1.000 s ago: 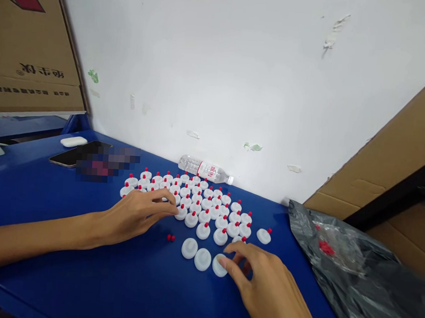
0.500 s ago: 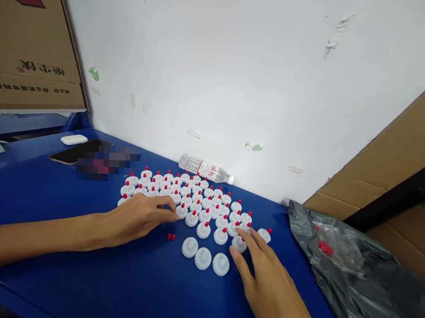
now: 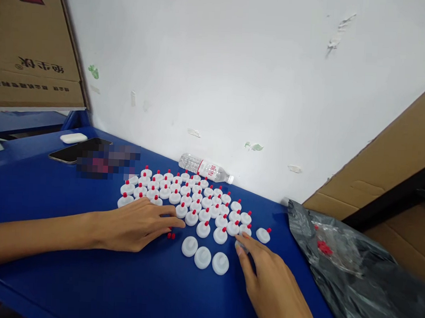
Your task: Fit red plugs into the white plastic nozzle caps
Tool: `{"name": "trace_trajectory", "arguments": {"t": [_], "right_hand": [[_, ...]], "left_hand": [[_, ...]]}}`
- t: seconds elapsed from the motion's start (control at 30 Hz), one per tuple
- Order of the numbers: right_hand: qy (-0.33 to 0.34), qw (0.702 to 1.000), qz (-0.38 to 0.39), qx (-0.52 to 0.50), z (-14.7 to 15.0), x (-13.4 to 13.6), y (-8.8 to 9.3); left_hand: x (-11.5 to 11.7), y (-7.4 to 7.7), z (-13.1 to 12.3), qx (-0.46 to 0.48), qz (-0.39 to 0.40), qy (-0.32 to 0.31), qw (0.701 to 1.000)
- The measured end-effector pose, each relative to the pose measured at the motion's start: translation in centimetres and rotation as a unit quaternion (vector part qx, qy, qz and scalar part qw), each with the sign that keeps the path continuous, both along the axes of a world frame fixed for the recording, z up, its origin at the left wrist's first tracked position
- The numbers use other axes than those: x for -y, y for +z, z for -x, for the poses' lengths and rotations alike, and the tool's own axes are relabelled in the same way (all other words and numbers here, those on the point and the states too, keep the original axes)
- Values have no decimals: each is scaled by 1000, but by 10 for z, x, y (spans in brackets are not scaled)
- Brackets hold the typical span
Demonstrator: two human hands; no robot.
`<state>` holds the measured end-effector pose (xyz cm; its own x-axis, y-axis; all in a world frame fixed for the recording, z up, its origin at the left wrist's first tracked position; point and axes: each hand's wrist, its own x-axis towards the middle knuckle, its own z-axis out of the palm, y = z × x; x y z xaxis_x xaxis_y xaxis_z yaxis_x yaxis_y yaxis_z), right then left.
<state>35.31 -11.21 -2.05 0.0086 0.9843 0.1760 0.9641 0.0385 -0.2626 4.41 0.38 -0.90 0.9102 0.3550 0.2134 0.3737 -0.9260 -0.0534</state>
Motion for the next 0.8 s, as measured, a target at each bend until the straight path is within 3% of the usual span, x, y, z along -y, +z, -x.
{"name": "trace_trajectory", "arguments": {"t": [0.23,0.43,0.63,0.8], "right_hand": [[-8,992,-124,11,14,1,23],[61,979,-196,-5,39,4,37],[129,972,-186,-58,85,-2,29],[220,959,-163,-79,112,-5,21]], "left_hand": [[2,-2,0,27,30,2,999],[2,1,1,60,41,14,997],[7,4,2,160,25,-19,987],[12,2,3,161,-10,-75,984]]}}
